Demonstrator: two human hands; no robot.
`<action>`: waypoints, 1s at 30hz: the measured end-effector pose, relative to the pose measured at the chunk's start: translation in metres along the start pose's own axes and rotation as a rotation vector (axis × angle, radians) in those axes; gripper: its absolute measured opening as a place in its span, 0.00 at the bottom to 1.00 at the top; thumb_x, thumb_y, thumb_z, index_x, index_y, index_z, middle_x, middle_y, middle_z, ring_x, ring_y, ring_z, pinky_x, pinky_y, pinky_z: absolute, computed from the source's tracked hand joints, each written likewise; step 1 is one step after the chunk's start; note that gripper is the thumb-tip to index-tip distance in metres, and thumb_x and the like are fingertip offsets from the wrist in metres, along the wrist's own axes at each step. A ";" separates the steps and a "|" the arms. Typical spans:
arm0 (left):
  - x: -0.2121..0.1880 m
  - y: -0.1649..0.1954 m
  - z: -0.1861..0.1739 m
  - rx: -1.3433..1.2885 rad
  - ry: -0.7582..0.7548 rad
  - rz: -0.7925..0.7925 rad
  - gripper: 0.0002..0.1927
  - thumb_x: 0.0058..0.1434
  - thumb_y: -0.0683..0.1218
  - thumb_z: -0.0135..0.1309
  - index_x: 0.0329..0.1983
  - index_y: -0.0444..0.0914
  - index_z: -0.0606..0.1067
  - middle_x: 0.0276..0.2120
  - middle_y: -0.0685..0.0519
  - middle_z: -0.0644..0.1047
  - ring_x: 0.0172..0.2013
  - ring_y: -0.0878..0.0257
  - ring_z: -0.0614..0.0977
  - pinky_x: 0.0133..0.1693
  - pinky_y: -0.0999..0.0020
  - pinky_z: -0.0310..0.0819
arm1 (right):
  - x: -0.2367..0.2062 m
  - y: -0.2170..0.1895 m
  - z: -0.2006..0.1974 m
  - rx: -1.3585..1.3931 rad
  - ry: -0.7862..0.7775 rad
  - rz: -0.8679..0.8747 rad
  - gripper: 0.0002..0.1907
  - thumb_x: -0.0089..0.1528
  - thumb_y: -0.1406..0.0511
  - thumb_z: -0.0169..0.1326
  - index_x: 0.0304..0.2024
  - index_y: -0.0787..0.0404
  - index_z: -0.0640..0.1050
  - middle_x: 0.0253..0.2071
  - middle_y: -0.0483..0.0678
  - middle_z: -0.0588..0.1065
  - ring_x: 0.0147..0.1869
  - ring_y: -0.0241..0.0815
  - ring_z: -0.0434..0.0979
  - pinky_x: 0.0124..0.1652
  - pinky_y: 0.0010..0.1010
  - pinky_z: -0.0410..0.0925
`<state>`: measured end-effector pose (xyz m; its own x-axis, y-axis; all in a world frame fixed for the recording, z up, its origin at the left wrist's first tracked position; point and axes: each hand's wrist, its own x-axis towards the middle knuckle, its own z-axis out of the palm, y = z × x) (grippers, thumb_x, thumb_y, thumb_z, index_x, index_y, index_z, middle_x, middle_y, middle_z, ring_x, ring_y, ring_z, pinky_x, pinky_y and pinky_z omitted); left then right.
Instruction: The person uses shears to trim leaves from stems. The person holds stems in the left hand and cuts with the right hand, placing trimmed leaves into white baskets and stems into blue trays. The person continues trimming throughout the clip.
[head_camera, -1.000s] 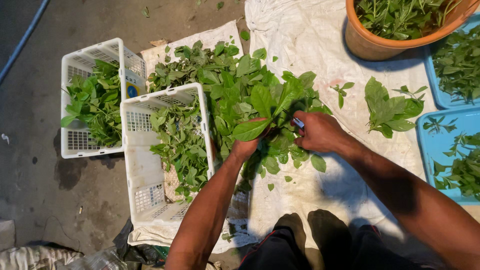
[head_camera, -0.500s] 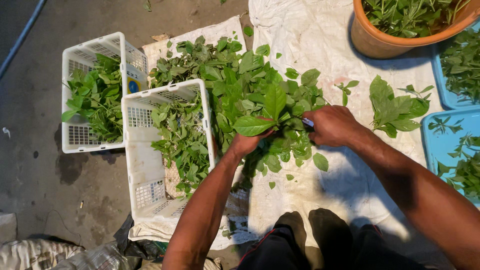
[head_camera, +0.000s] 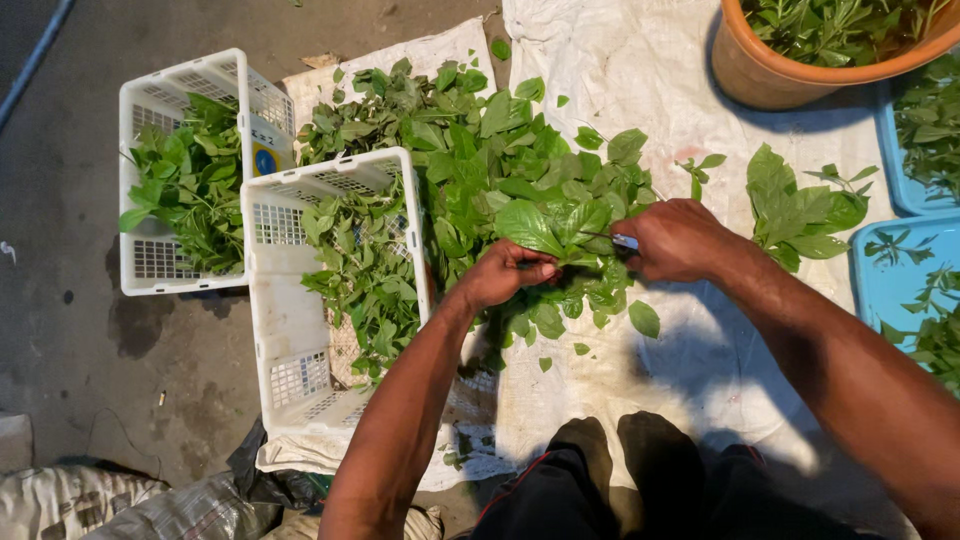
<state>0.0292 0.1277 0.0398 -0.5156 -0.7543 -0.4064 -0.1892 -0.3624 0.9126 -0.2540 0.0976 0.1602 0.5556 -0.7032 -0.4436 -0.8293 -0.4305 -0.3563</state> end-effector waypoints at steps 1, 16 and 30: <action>0.002 -0.002 -0.002 -0.016 -0.052 -0.030 0.14 0.66 0.43 0.60 0.51 0.31 0.81 0.42 0.52 0.85 0.44 0.64 0.85 0.51 0.68 0.79 | -0.001 0.001 -0.002 -0.001 -0.014 -0.024 0.17 0.51 0.62 0.63 0.44 0.52 0.81 0.32 0.53 0.80 0.40 0.57 0.81 0.42 0.51 0.72; 0.005 -0.016 0.000 -0.089 -0.487 -0.112 0.12 0.68 0.45 0.58 0.48 0.32 0.81 0.39 0.53 0.83 0.42 0.65 0.83 0.50 0.68 0.78 | 0.013 0.003 0.010 -0.062 -0.112 -0.140 0.10 0.54 0.64 0.63 0.39 0.53 0.83 0.29 0.48 0.81 0.34 0.48 0.82 0.39 0.44 0.73; 0.029 -0.011 0.029 -0.259 -0.403 -0.068 0.13 0.69 0.46 0.58 0.48 0.30 0.79 0.39 0.52 0.82 0.42 0.64 0.83 0.50 0.66 0.80 | 0.000 0.043 0.107 1.373 0.097 -0.018 0.09 0.58 0.68 0.61 0.39 0.67 0.79 0.21 0.47 0.76 0.20 0.37 0.76 0.22 0.30 0.71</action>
<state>-0.0082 0.1257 0.0190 -0.8015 -0.4705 -0.3691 -0.0461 -0.5667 0.8226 -0.2836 0.1399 0.0567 0.5120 -0.7645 -0.3916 -0.0660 0.4196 -0.9053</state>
